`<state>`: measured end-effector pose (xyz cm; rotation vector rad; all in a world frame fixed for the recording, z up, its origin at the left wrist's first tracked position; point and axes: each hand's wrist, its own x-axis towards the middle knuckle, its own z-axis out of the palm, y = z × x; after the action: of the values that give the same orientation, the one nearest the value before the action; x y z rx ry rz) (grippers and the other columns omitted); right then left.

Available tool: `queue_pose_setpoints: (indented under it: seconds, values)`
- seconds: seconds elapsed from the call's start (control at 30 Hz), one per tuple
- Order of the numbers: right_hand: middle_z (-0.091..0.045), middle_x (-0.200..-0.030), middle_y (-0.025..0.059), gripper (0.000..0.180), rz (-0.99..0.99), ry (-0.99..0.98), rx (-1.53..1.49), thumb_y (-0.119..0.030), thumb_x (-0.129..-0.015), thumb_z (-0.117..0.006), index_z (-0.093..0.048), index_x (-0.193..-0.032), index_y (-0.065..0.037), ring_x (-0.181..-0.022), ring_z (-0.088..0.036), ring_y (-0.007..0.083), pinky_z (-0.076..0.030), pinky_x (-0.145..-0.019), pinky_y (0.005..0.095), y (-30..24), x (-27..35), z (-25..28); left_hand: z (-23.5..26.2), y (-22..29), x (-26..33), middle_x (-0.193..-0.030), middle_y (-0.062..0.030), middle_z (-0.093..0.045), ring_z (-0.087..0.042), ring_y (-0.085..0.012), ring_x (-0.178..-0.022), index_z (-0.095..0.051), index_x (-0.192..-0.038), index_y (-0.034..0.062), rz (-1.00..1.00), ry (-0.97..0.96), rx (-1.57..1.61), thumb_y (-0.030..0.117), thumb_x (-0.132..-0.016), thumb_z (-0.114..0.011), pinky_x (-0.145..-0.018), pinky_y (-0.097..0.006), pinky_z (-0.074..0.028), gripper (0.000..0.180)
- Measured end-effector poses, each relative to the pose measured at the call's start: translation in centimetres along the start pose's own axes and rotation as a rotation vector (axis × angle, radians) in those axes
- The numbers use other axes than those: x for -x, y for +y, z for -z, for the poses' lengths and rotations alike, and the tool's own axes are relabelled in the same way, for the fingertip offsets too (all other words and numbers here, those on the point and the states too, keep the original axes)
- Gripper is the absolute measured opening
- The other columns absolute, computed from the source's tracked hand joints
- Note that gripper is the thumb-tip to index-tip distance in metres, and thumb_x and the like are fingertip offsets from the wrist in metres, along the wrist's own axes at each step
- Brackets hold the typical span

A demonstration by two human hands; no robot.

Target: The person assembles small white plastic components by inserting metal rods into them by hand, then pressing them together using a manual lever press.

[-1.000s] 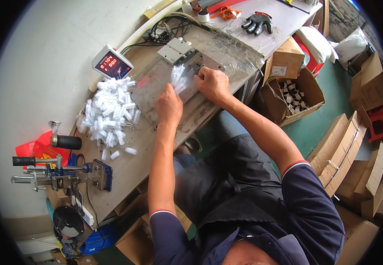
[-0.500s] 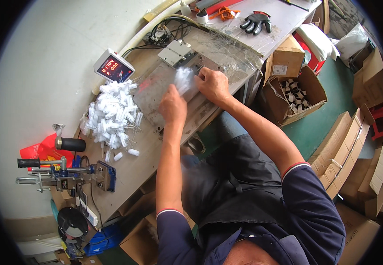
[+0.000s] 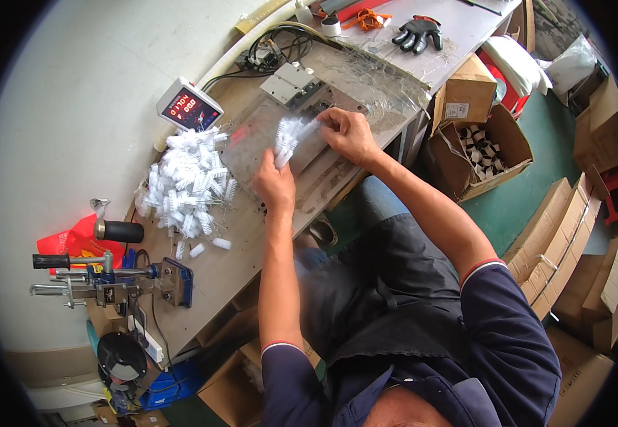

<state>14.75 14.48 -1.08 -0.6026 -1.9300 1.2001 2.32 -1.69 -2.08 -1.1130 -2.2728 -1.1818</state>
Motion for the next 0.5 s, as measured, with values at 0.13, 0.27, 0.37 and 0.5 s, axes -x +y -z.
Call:
queue_pose_setpoints:
  seconds: [0.13,0.27,0.37,0.5]
  values:
    - [-0.071,-0.082,0.0081,0.025,-0.026,-0.076,-0.142,-0.014,-0.089,-0.070,-0.071,-0.108,0.004,-0.076,-0.062,0.0116,-0.052,-0.072,0.0292,-0.07,0.12,0.08,-0.01,0.07,0.02,-0.089,-0.0190,-0.072,-0.070,-0.0412,-0.081,-0.070,-0.107,0.0073,-0.004,0.003,-0.021,0.011,-0.091,-0.070,-0.071,-0.048,-0.054,0.017]
    - [-0.070,-0.081,0.0077,0.026,-0.017,-0.112,-0.122,-0.016,-0.090,-0.072,-0.071,-0.106,0.004,-0.075,-0.062,0.0108,-0.051,-0.070,0.0289,0.11,-0.18,0.20,0.11,0.20,0.08,-0.090,-0.0184,-0.073,-0.070,-0.0411,-0.083,-0.069,-0.107,0.0072,-0.030,-0.001,0.001,0.010,-0.090,-0.069,-0.073,-0.048,-0.054,0.018]
    - [-0.073,-0.079,0.0128,0.028,-0.068,-0.139,-0.061,-0.024,-0.086,-0.075,-0.075,-0.102,-0.001,-0.069,-0.069,0.0217,-0.054,-0.068,0.0353,0.24,-0.38,0.20,0.33,0.33,0.00,-0.091,-0.0178,-0.073,-0.069,-0.0417,-0.085,-0.069,-0.108,0.0075,-0.024,-0.025,-0.016,0.010,-0.089,-0.068,-0.074,-0.048,-0.053,0.018]
    - [-0.071,-0.077,0.0123,0.030,-0.004,-0.103,-0.026,-0.025,-0.086,-0.076,-0.074,-0.107,-0.002,-0.069,-0.068,0.0212,-0.053,-0.067,0.0361,0.31,-0.32,0.02,0.65,0.60,-0.02,-0.091,-0.0199,-0.072,-0.069,-0.0433,-0.087,-0.068,-0.108,0.0063,-0.036,-0.063,0.004,0.011,-0.091,-0.067,-0.075,-0.050,-0.053,0.018]
